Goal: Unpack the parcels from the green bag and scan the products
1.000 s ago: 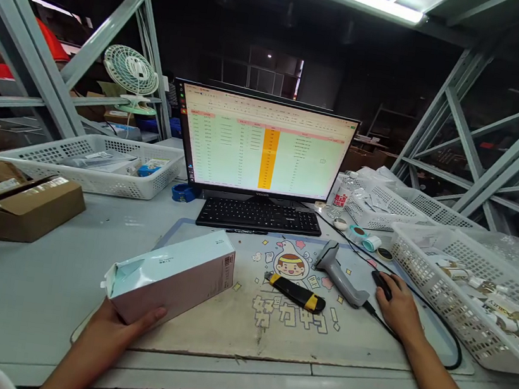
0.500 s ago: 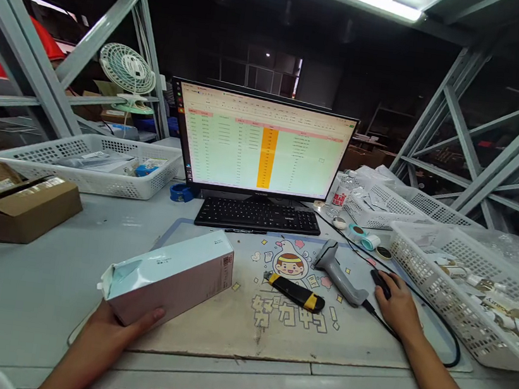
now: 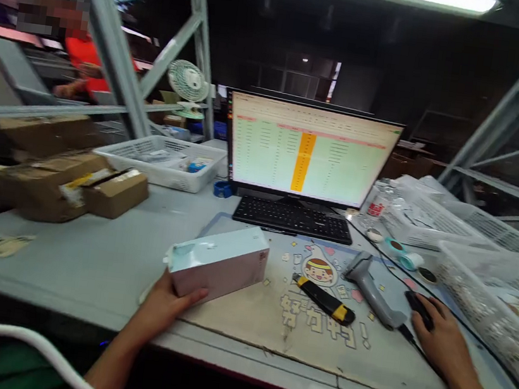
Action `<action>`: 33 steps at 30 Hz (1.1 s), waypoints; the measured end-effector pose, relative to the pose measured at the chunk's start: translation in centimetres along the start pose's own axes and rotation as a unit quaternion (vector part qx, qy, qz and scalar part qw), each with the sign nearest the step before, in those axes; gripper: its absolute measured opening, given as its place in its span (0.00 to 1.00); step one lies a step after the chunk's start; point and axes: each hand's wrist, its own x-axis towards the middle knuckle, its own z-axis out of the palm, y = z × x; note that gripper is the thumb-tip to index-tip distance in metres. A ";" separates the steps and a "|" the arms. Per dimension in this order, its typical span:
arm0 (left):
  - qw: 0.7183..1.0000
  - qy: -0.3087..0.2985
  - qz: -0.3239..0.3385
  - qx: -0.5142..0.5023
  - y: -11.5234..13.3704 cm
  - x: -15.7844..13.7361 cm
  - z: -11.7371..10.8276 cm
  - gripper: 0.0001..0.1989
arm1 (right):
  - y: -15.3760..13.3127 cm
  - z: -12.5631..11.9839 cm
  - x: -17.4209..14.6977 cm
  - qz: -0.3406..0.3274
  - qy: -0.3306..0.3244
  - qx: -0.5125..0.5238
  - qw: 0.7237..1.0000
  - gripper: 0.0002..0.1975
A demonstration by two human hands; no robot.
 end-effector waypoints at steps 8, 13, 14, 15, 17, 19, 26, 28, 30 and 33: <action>0.998 -0.011 0.010 -0.056 0.8 -1.1 -0.2 0.51 | 1.7 1.2 -0.1 0.021 -0.016 0.044 0.999 0.31; 0.998 -0.032 0.009 -0.046 0.2 -0.8 -0.3 0.48 | 1.1 0.7 0.0 0.034 -0.013 0.038 0.999 0.30; 0.998 -0.035 0.006 -0.047 0.1 -0.8 -0.3 0.47 | 1.1 0.7 0.0 0.035 -0.011 0.038 0.999 0.30; 0.998 -0.036 0.004 -0.049 0.1 -0.8 -0.3 0.47 | 1.1 0.8 0.0 0.034 -0.011 0.037 0.999 0.31; 0.998 -0.032 0.002 -0.048 0.0 -0.8 -0.3 0.46 | 1.3 1.0 0.0 0.036 -0.015 0.034 0.999 0.31; 0.999 -0.027 0.001 -0.043 0.0 -0.8 -0.4 0.46 | 1.6 1.2 0.0 0.037 -0.019 0.031 0.999 0.32; 0.998 -0.002 0.020 -0.055 0.0 -1.0 -0.3 0.48 | -3.1 -2.2 1.9 0.049 0.063 0.084 0.993 0.33; 0.998 0.005 0.025 -0.049 0.0 -1.0 -0.3 0.49 | -9.1 -6.0 1.8 0.051 0.106 0.133 0.984 0.29; 0.999 0.006 0.021 -0.036 -0.1 -1.1 -0.2 0.48 | -16.7 -11.4 0.8 -0.005 0.070 0.264 0.962 0.25; 1.000 0.013 0.008 -0.020 -0.2 -0.9 -0.1 0.46 | -27.6 -20.2 -1.5 -0.165 -0.027 0.466 0.869 0.27</action>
